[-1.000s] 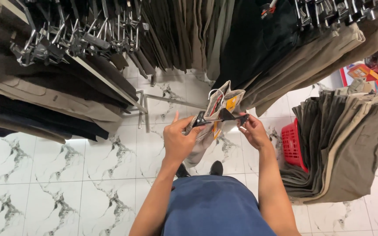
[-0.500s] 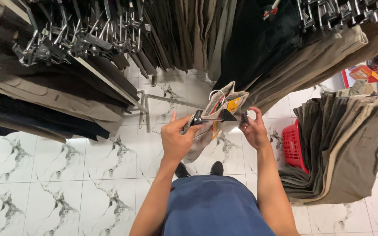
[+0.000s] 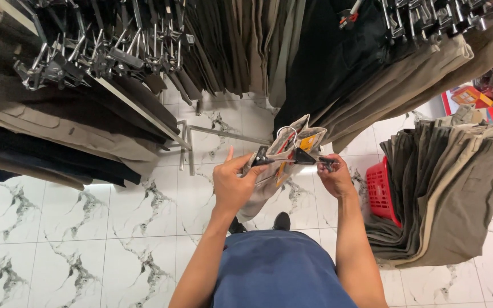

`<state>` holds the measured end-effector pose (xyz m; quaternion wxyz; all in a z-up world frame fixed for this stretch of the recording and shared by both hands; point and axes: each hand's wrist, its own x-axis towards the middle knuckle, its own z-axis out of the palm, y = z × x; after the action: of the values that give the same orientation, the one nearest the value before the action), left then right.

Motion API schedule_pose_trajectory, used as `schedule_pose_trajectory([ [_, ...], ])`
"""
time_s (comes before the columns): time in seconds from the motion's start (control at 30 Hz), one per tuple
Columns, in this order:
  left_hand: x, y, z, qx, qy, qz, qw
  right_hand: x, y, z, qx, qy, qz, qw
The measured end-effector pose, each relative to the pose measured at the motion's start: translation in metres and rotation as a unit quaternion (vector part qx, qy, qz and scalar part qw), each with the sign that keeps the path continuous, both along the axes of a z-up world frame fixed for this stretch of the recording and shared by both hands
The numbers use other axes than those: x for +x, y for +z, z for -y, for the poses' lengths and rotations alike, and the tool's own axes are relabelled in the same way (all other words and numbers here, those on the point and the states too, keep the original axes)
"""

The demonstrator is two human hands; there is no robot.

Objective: Picking up folded pants from a pile, unfolding them, and hanging them onto a clothing rack using hangers.

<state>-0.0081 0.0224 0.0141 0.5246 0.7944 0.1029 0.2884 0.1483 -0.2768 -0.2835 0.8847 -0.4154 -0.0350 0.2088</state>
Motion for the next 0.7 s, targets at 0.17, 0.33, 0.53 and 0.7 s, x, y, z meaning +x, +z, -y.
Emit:
schedule_pose_trajectory([
  [0.17, -0.002, 0.001, 0.006, 0.015, -0.021, 0.021, 0.999, -0.006, 0.053, -0.023, 0.028, 0.02, 0.054, 0.998],
  [0.33, -0.01, 0.012, 0.013, 0.04, -0.071, 0.044, 0.996, -0.015, 0.099, -0.042, 0.022, -0.006, 0.166, 0.986],
  [0.53, -0.013, 0.023, 0.006, 0.055, -0.13, 0.051, 0.989, -0.005, 0.163, -0.059, 0.208, 0.063, 0.141, 0.966],
  [0.7, -0.014, 0.026, -0.004, 0.076, -0.114, 0.04, 0.99, 0.022, 0.092, -0.046, 0.16, 0.033, 0.132, 0.978],
])
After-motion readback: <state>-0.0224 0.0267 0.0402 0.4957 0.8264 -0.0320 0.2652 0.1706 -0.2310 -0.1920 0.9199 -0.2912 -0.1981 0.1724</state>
